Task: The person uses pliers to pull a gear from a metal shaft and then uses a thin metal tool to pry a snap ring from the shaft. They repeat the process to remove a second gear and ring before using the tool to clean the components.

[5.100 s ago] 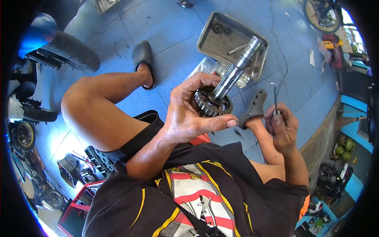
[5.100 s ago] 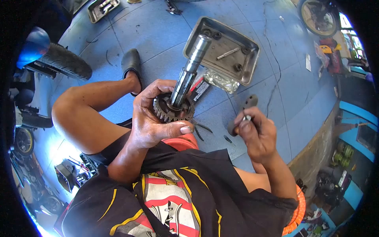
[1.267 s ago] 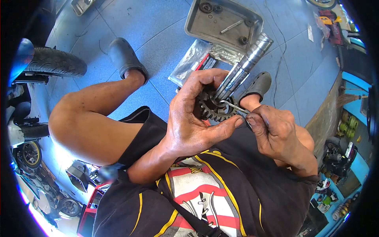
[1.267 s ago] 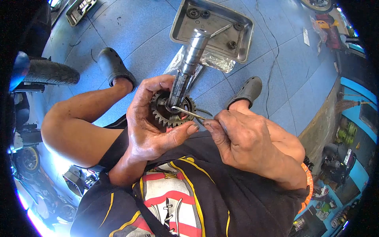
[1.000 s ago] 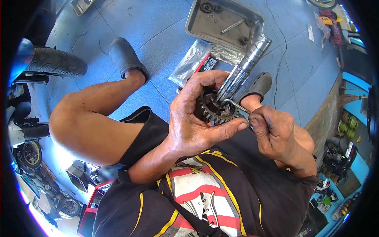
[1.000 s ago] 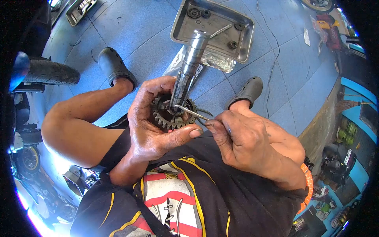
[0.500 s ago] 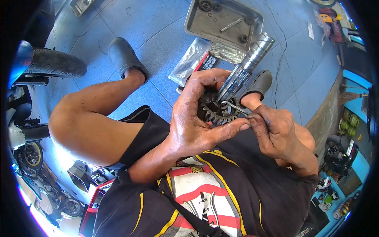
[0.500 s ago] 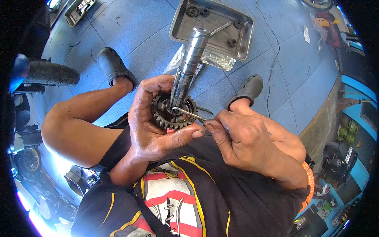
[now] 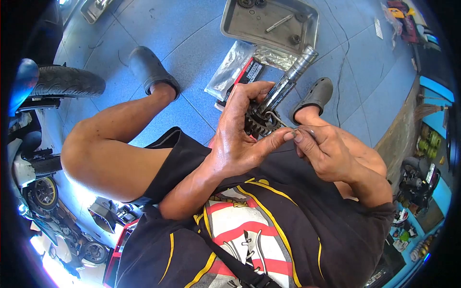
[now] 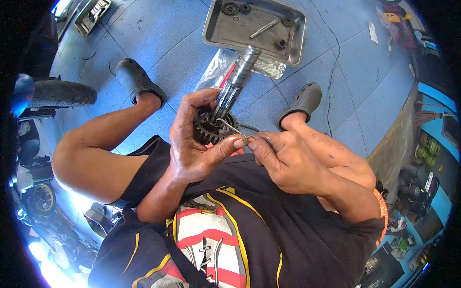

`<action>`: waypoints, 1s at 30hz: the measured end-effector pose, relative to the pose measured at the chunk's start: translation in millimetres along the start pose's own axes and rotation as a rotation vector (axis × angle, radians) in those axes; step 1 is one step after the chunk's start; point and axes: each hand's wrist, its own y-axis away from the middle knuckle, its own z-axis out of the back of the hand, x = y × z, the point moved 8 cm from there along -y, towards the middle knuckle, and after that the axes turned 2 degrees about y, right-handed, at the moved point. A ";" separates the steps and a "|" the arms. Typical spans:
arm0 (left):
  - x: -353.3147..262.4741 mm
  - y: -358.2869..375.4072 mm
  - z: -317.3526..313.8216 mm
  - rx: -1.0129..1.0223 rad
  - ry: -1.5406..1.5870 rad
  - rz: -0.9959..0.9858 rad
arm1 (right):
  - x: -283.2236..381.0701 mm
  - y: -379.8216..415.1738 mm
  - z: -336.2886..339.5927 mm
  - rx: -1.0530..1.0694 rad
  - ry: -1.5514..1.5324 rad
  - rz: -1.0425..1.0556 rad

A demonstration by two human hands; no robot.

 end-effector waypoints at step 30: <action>21.4 1.1 -10.6 0.047 0.503 0.125 | -18.2 2.9 2.8 -0.183 -0.093 0.109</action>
